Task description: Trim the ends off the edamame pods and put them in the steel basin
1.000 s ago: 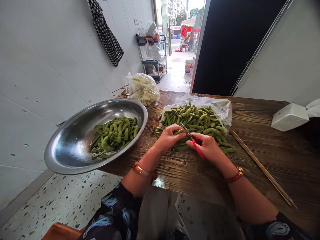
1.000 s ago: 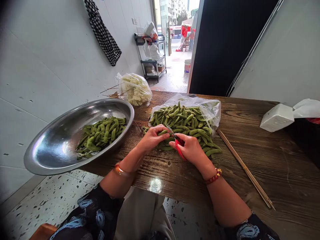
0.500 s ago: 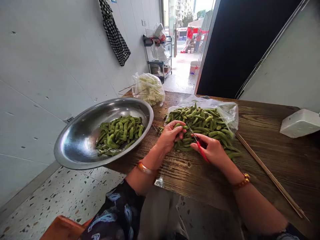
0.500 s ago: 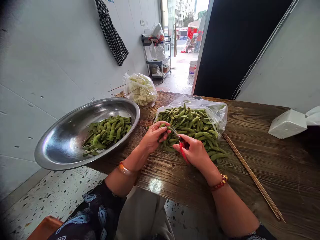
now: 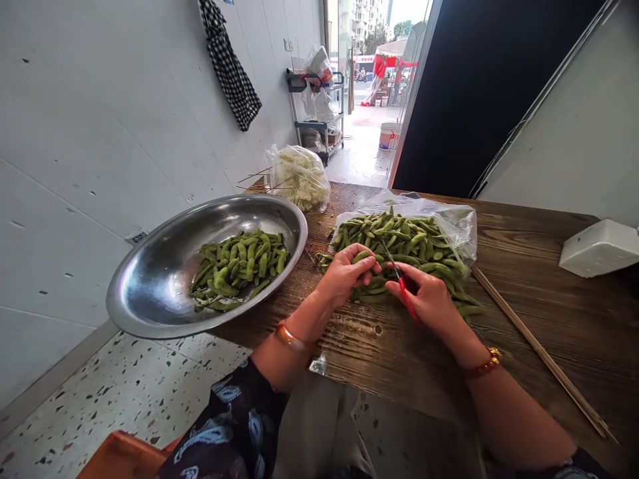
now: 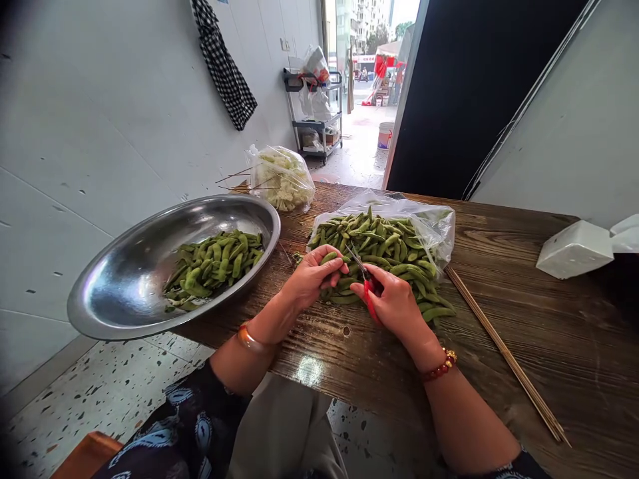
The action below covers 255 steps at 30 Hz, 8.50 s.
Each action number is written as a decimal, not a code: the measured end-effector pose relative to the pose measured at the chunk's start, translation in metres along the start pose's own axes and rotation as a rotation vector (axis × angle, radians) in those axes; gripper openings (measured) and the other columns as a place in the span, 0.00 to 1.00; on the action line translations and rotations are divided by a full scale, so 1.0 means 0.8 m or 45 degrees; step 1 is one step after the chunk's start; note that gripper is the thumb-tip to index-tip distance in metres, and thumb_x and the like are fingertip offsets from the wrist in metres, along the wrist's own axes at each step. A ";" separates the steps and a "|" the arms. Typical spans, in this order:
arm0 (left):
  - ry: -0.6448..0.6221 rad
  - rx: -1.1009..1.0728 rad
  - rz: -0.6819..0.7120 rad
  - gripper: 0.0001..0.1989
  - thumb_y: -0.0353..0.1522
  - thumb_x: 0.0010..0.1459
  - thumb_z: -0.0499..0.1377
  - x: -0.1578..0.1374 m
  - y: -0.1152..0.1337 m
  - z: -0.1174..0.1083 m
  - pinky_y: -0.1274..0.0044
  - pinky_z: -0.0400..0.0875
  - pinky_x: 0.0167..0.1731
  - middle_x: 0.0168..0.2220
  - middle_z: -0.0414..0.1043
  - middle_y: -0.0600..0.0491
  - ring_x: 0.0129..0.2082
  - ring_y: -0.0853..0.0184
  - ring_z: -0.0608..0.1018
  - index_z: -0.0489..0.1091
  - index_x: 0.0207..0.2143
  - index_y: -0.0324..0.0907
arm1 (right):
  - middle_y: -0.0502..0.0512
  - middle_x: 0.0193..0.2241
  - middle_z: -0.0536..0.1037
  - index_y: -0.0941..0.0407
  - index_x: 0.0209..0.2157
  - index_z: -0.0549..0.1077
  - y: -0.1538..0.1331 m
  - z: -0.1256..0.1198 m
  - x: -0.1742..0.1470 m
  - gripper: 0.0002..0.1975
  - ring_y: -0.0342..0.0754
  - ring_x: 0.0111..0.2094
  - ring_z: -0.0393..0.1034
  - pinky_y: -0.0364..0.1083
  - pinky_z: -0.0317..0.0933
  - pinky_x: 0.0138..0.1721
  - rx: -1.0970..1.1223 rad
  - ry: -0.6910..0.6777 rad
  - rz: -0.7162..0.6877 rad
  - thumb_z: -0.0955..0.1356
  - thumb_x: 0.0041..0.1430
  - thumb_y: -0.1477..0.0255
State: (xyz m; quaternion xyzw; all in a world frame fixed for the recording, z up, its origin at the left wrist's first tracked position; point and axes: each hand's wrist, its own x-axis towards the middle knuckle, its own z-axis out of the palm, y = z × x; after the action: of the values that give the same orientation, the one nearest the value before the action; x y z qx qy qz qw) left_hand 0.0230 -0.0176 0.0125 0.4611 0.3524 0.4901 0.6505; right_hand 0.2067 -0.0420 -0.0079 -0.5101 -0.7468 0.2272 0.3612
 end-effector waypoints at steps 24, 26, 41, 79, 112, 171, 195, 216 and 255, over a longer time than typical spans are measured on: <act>-0.215 0.345 0.071 0.16 0.42 0.56 0.60 -0.005 -0.007 0.009 0.85 0.54 0.14 0.21 0.66 0.59 0.13 0.80 0.64 0.66 0.37 0.37 | 0.60 0.41 0.78 0.57 0.51 0.71 -0.003 0.003 -0.001 0.25 0.52 0.38 0.73 0.50 0.68 0.40 -0.119 0.042 -0.137 0.69 0.55 0.59; -0.231 0.374 0.081 0.16 0.41 0.56 0.60 -0.006 -0.007 0.010 0.85 0.54 0.13 0.21 0.65 0.59 0.13 0.80 0.63 0.66 0.37 0.37 | 0.60 0.42 0.78 0.57 0.51 0.71 -0.003 0.002 -0.001 0.25 0.53 0.39 0.73 0.51 0.68 0.41 -0.103 0.035 -0.133 0.69 0.55 0.58; -0.110 0.359 0.045 0.13 0.38 0.55 0.59 -0.002 0.002 0.004 0.85 0.52 0.13 0.18 0.65 0.60 0.12 0.80 0.62 0.67 0.37 0.37 | 0.56 0.33 0.80 0.57 0.48 0.75 -0.002 -0.002 0.001 0.21 0.49 0.31 0.72 0.46 0.66 0.36 -0.042 0.021 -0.082 0.68 0.56 0.59; -0.094 0.505 0.113 0.16 0.41 0.52 0.62 -0.001 0.003 -0.007 0.83 0.56 0.17 0.25 0.70 0.54 0.17 0.79 0.64 0.72 0.33 0.35 | 0.51 0.27 0.76 0.58 0.49 0.74 -0.010 -0.005 0.001 0.25 0.46 0.26 0.68 0.45 0.65 0.30 0.056 -0.071 -0.030 0.68 0.55 0.56; 0.160 -0.011 0.005 0.17 0.39 0.44 0.68 0.005 0.001 -0.013 0.85 0.46 0.12 0.22 0.66 0.58 0.15 0.79 0.62 0.68 0.31 0.37 | 0.52 0.26 0.75 0.61 0.49 0.74 -0.007 -0.002 0.001 0.27 0.45 0.26 0.67 0.44 0.63 0.31 0.054 -0.002 0.020 0.68 0.55 0.55; 0.376 1.498 0.119 0.06 0.31 0.51 0.58 0.027 -0.006 -0.056 0.78 0.60 0.30 0.24 0.71 0.52 0.27 0.69 0.69 0.73 0.25 0.38 | 0.53 0.25 0.77 0.59 0.47 0.76 -0.010 -0.005 0.000 0.26 0.46 0.24 0.68 0.44 0.63 0.29 -0.054 0.152 -0.091 0.67 0.57 0.54; 0.139 1.548 0.186 0.06 0.33 0.50 0.61 0.010 0.004 -0.033 0.78 0.56 0.26 0.22 0.68 0.54 0.24 0.69 0.67 0.72 0.25 0.40 | 0.53 0.25 0.76 0.59 0.47 0.75 -0.009 -0.004 -0.001 0.24 0.45 0.24 0.68 0.44 0.64 0.30 -0.084 0.130 -0.082 0.67 0.57 0.56; 0.018 0.236 -0.014 0.16 0.39 0.45 0.67 0.001 0.005 -0.017 0.84 0.49 0.14 0.21 0.65 0.58 0.14 0.81 0.61 0.71 0.31 0.35 | 0.57 0.35 0.80 0.59 0.48 0.75 -0.005 0.003 -0.002 0.24 0.49 0.30 0.72 0.47 0.67 0.36 -0.030 0.050 -0.093 0.69 0.55 0.58; -0.158 0.491 -0.089 0.16 0.39 0.45 0.67 -0.002 0.010 -0.019 0.82 0.50 0.15 0.19 0.65 0.57 0.15 0.80 0.60 0.74 0.28 0.34 | 0.50 0.26 0.76 0.56 0.47 0.76 -0.010 -0.002 -0.002 0.18 0.44 0.26 0.66 0.43 0.60 0.30 0.060 -0.199 -0.125 0.69 0.57 0.63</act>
State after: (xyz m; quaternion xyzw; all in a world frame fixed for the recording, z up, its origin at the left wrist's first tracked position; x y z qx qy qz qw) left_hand 0.0067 -0.0143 0.0149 0.5939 0.4147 0.3612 0.5872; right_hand 0.2032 -0.0464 -0.0016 -0.4451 -0.7911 0.2660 0.3244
